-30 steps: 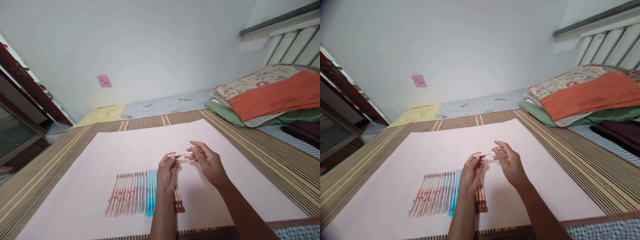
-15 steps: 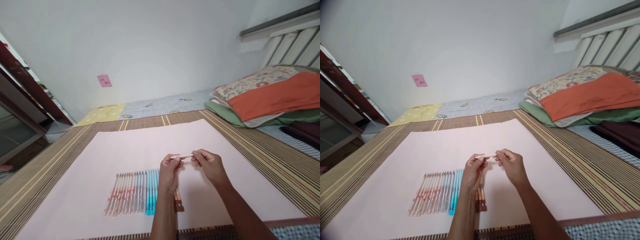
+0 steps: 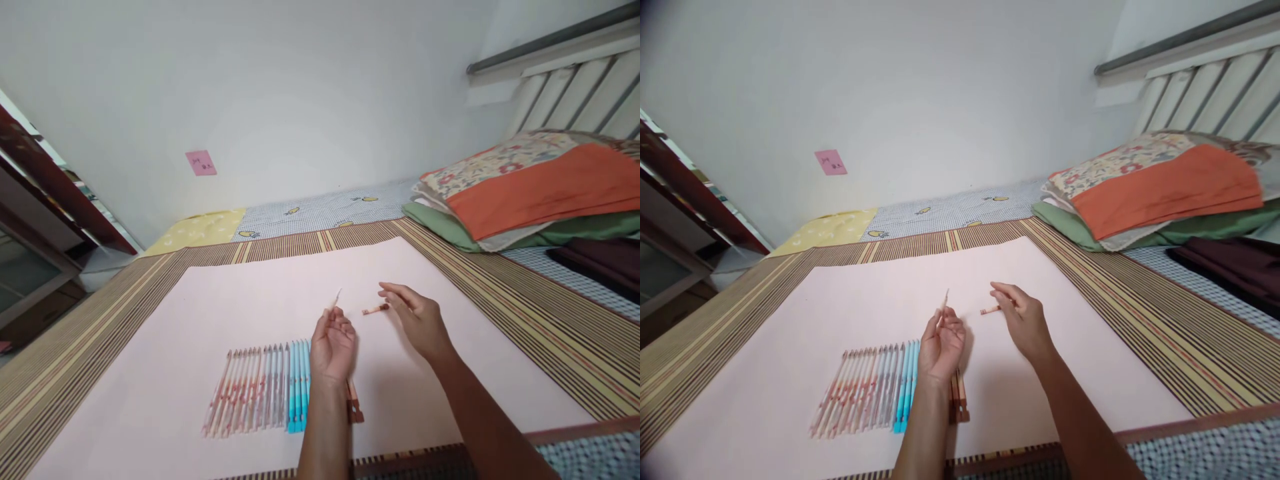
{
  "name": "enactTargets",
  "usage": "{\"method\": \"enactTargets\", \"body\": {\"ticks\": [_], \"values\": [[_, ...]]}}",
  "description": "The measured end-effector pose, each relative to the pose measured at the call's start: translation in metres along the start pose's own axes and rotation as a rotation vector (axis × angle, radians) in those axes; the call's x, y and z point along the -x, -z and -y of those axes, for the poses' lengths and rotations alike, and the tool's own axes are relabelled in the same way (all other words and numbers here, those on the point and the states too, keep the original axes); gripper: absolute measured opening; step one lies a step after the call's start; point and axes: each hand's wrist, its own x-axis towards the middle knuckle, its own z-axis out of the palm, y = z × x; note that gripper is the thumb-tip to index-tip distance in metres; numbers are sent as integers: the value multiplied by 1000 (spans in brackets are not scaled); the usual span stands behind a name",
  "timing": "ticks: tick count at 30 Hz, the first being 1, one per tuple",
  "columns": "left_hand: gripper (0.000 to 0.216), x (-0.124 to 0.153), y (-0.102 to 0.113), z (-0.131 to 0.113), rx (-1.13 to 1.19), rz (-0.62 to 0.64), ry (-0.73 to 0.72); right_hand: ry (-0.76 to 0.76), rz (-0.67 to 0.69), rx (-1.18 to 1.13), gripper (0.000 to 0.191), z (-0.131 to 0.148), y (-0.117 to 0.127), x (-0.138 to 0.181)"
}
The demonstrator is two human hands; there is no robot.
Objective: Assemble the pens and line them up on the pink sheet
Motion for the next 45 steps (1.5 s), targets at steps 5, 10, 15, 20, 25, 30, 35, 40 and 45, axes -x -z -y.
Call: {"method": "enactTargets", "body": {"ticks": [5, 10, 15, 20, 25, 30, 35, 40, 45], "values": [[21, 0, -1, -9, -16, 10, -54, 173, 128, 427, 26, -58, -12, -6], [14, -3, 3, -3, -88, -75, -54, 220, 211, 618, 14, -74, -29, 1], [13, -3, 2, -1, -108, -120, -75, 80, 140, 241, 17, -51, -22, 2], [12, -1, 0, 2, -128, -135, -86, -181, 39, -296, 29, -19, -8, -1], [10, -1, 0, 4, -184, -141, -121, -177, 72, -383, 27, -2, -2, -3], [7, -1, 3, 6, -264, -83, -185, -135, 96, -364, 26, 0, 0, -3], [22, 0, 3, 3, -405, -27, -249, -28, 166, -241, 20, 12, 11, -2], [33, 2, -1, -5, -614, -6, -276, 33, 322, -50, 13, 26, 24, -2], [36, 4, -2, -6, -663, 45, -227, 20, 401, -40, 13, 32, 24, -1]]}}
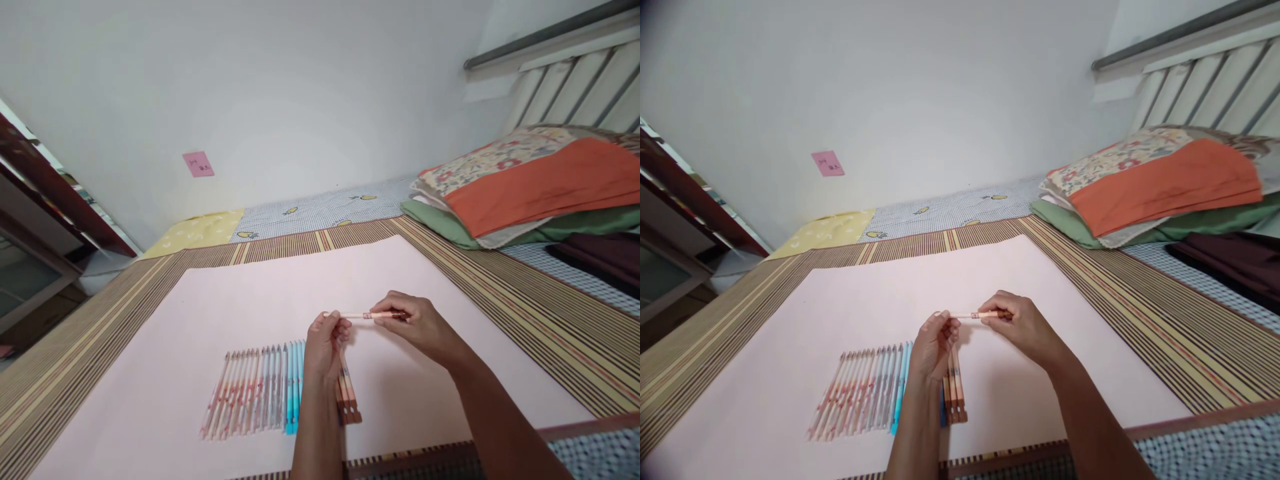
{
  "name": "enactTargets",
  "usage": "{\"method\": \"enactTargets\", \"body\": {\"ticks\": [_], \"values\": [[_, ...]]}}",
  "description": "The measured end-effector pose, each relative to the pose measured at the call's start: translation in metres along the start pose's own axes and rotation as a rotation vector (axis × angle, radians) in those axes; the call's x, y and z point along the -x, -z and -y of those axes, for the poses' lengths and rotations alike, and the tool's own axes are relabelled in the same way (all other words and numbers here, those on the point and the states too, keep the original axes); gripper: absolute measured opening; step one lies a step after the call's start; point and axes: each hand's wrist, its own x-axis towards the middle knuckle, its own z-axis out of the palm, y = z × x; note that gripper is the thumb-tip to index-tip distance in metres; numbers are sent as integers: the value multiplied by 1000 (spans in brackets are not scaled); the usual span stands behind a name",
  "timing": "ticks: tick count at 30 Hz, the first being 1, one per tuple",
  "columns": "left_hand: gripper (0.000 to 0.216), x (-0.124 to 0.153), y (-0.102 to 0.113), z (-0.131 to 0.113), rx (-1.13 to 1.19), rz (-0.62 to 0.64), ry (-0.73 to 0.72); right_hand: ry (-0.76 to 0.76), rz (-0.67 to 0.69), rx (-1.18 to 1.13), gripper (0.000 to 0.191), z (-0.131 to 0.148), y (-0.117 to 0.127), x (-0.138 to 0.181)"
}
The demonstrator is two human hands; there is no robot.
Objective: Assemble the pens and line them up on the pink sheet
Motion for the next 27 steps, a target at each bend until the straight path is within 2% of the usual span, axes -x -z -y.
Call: {"method": "enactTargets", "body": {"ticks": [5, 10, 15, 20, 24, 27], "values": [[34, 5, -4, 2, 69, 57, 75, -92, -112, -259, 22, -4, -9, -1], [29, 8, -7, 0, 116, 100, 48, -71, -190, -402, 27, -11, -23, -5], [29, 10, -8, -1, 98, 133, -26, -53, -254, -413, 28, -10, -29, -8], [22, 13, -16, 3, 106, 153, -99, -34, -199, -433, 26, -12, -36, -7], [40, 15, -18, 1, 120, 168, -83, -36, -245, -431, 27, -11, -41, -8], [37, 13, -16, 1, 61, 142, -42, -42, -283, -394, 29, -10, -43, -8]]}}
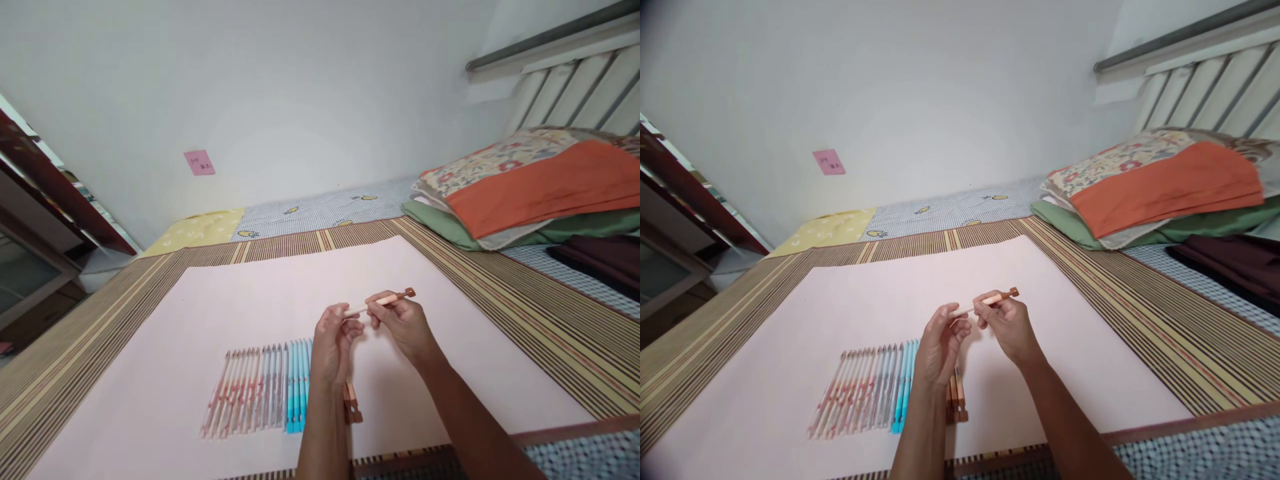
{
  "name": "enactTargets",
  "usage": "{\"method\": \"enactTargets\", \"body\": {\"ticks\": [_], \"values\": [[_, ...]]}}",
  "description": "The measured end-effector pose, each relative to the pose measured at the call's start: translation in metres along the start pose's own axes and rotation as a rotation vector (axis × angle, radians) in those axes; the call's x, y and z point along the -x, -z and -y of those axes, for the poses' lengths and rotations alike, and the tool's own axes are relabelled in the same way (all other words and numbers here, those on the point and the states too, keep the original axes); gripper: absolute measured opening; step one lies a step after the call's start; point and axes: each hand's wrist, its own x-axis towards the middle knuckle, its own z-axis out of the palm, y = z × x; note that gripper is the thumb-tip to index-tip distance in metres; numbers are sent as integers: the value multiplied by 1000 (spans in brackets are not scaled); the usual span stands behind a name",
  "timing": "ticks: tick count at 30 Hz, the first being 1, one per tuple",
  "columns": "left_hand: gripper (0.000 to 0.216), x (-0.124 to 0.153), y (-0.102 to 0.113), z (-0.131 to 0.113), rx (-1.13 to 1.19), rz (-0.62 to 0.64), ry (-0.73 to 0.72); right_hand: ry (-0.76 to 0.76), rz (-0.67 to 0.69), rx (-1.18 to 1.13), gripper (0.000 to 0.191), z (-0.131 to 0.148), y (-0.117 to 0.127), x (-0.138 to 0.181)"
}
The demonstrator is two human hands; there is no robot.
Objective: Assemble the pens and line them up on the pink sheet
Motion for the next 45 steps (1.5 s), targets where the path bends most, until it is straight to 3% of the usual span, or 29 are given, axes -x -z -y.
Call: {"method": "enactTargets", "body": {"ticks": [4, 10, 13, 17, 24, 30, 37, 41, 45], "values": [[39, -3, 5, 4, -147, -64, 16, 1, -32, 34, 30, -3, -1, 0], [28, 2, -1, 1, -284, -73, -184, -120, -126, -65, 43, -2, -4, 0], [40, 4, -4, 0, -273, -7, -160, -139, -160, -95, 45, 2, -7, 0], [32, 2, -3, 4, -319, -31, -86, -104, -193, -35, 42, 3, -8, 1], [21, 6, -8, 3, -412, -33, -279, -187, -180, -205, 44, 0, -9, 0], [28, 5, -11, 9, -300, -100, -187, -160, -158, -226, 38, 5, -8, -1], [28, 2, -7, 5, -65, -81, -76, -147, 51, -225, 36, -7, 1, -1], [29, 2, -6, 3, -47, -52, -59, -143, 4, -252, 32, -10, -3, 1], [27, 4, -7, 3, -175, -75, -162, -153, -47, -341, 31, -6, -11, 3]]}}
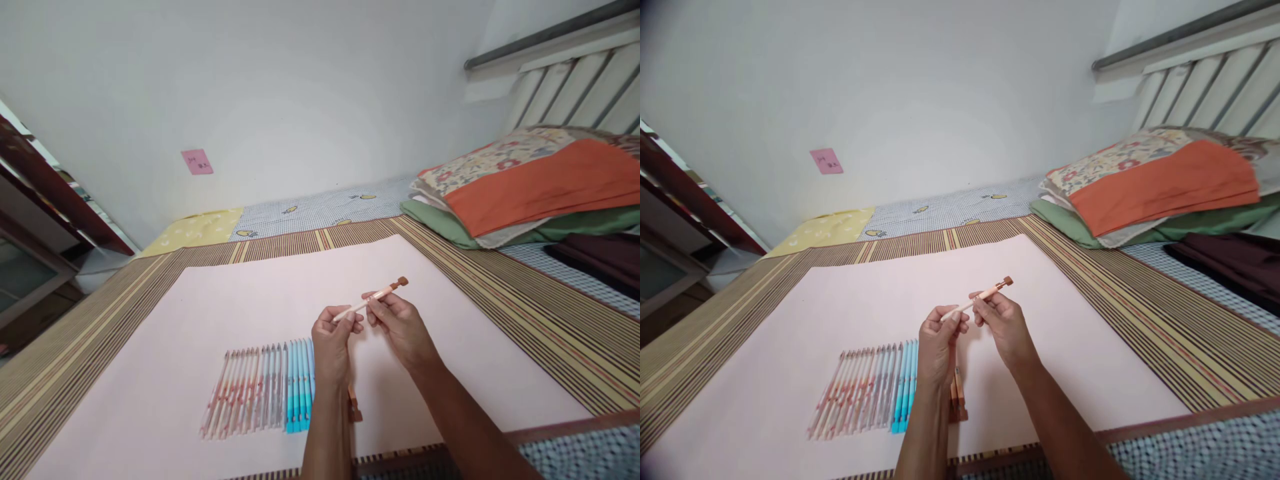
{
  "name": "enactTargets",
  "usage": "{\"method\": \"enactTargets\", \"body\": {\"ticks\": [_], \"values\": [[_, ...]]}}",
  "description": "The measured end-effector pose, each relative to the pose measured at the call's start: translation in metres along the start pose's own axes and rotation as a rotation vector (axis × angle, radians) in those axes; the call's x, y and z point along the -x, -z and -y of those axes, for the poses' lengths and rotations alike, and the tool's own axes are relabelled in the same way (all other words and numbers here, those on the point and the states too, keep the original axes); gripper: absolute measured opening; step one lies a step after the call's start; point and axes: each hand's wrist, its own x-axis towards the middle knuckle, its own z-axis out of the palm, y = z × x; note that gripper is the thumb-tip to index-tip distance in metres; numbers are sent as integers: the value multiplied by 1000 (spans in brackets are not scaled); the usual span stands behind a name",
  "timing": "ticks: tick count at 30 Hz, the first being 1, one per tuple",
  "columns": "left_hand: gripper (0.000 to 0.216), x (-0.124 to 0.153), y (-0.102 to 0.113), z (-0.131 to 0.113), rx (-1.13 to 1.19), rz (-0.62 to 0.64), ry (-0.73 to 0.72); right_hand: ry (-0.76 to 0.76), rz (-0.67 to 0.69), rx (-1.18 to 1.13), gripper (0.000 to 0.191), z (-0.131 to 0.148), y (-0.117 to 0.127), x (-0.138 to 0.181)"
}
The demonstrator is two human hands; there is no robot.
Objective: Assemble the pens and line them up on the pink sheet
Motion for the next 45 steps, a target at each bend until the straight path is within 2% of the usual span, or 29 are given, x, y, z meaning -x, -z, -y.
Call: {"method": "enactTargets", "body": {"ticks": [3, 12, 14, 19, 21, 23, 25, 28, 35, 40, 45], "values": [[25, 2, 0, -1, -134, -13, -89, -34, -32, -75, 34, 1, -4, 2], [15, 6, 4, -11, -475, 56, -304, -97, -74, -236, 35, 1, -10, 2], [18, 6, 2, -9, -412, 35, -265, -81, -80, -209, 35, 1, -11, 3], [30, -1, 1, 3, 25, -16, -31, -47, -95, -109, 32, 2, -13, 3], [28, -5, 3, 5, 173, -38, 12, -65, -9, -101, 33, 3, -11, 3], [27, -7, 7, 4, 264, -61, 32, -85, 139, -156, 47, 6, -6, 2], [27, -9, 10, 1, 285, -73, 34, -110, 234, -258, 67, 11, -1, 1], [27, -9, 13, -2, 241, -53, 14, -150, 218, -360, 79, 17, 7, -1], [28, -7, 12, -2, 161, -34, -16, -185, 209, -358, 54, 18, 10, -3], [27, -4, 8, -2, 205, -8, 2, -199, 287, -358, 60, 16, 5, 0], [25, -1, 4, -6, 139, 8, -41, -188, 238, -316, 64, 15, 3, 1]]}}
